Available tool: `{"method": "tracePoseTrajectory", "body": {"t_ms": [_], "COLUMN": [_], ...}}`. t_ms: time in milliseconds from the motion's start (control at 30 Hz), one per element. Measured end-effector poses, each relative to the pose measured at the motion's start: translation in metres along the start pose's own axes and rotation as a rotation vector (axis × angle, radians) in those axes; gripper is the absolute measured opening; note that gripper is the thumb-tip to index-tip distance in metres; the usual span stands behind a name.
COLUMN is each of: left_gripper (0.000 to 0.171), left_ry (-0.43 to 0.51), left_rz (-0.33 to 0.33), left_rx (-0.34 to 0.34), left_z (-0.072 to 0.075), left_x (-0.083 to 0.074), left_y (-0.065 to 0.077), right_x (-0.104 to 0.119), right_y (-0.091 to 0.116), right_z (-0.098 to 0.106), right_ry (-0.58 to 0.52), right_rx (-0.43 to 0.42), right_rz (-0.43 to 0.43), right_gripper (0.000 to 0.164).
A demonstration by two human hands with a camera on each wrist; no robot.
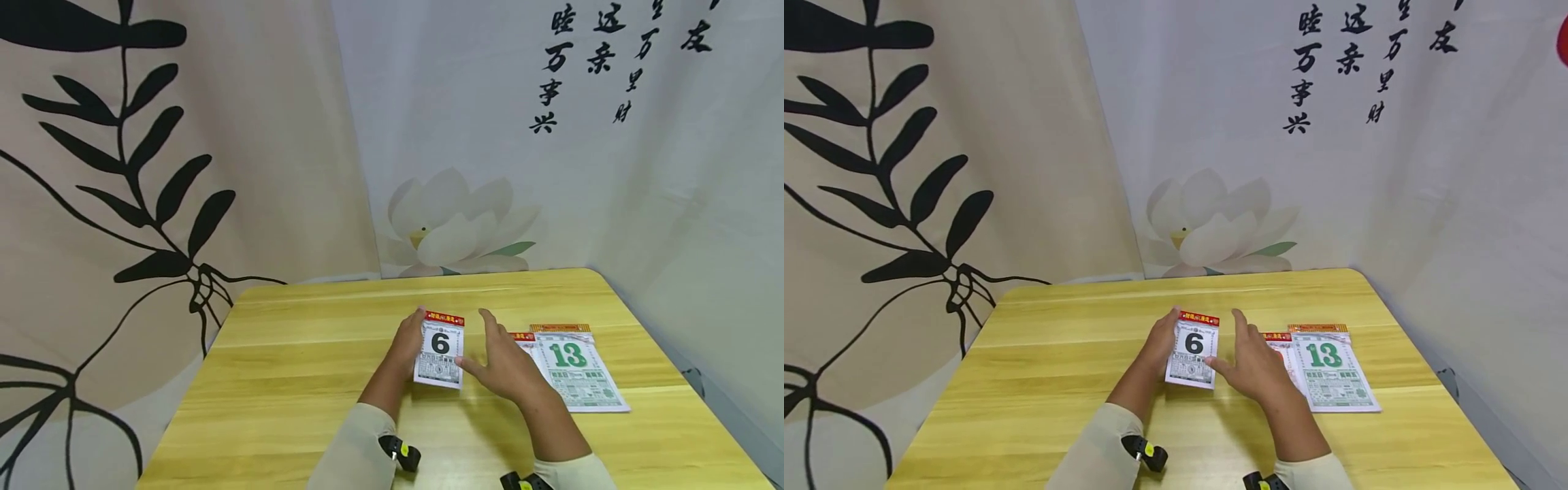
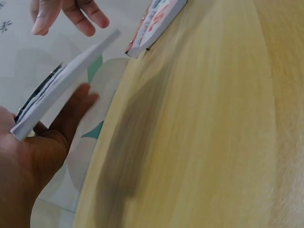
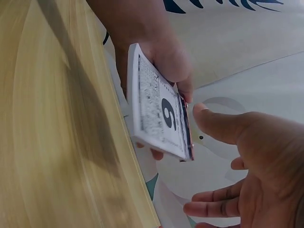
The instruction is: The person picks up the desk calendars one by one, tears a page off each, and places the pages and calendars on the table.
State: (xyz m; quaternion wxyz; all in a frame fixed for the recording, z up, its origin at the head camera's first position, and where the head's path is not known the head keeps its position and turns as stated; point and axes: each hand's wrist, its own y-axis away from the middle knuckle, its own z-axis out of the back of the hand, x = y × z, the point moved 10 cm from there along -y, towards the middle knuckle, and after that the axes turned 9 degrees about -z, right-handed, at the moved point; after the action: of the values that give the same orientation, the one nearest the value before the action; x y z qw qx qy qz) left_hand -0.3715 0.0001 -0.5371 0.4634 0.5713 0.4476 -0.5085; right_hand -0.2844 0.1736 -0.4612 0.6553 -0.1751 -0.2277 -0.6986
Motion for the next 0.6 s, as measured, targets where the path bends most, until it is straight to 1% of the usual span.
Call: {"method": "tracePoseTrajectory", "body": {"t_ms": [133,200,300,467,600], "left_gripper": [0.069,0.07,0.072,0.073,0.073], "left_ry": [0.079,0.101,0.118,0.137,0.148], "left_rz": [0.038,0.047,0.048,0.06,0.063], "left_rx": [-0.031,-0.043,-0.051,-0.07,-0.084], "left_z": [0.007,0.009,0.013,0.018,0.021], "left_x": [0.002,0.001,-0.002,-0.002,-0.003], "left_y": [0.001,0.002,0.002,0.002,0.002], "right_x": [0.005,0.007,0.011,0.019,0.024], "right_y": [0.0,0.0,0.0,-0.001,-0.001], "right_z": [-0.001,-0.002,-0.003,-0.006,-0.009], "right_ry": [-0.013,-0.017,-0.03,-0.076,-0.068], "right_rx": [0.01,0.018,0.025,0.049,0.057], "right_rz": [0.013,0.026,0.048,0.11,0.134], "right_gripper": [0.108,0.107,0.104,0.098,0.093]}}
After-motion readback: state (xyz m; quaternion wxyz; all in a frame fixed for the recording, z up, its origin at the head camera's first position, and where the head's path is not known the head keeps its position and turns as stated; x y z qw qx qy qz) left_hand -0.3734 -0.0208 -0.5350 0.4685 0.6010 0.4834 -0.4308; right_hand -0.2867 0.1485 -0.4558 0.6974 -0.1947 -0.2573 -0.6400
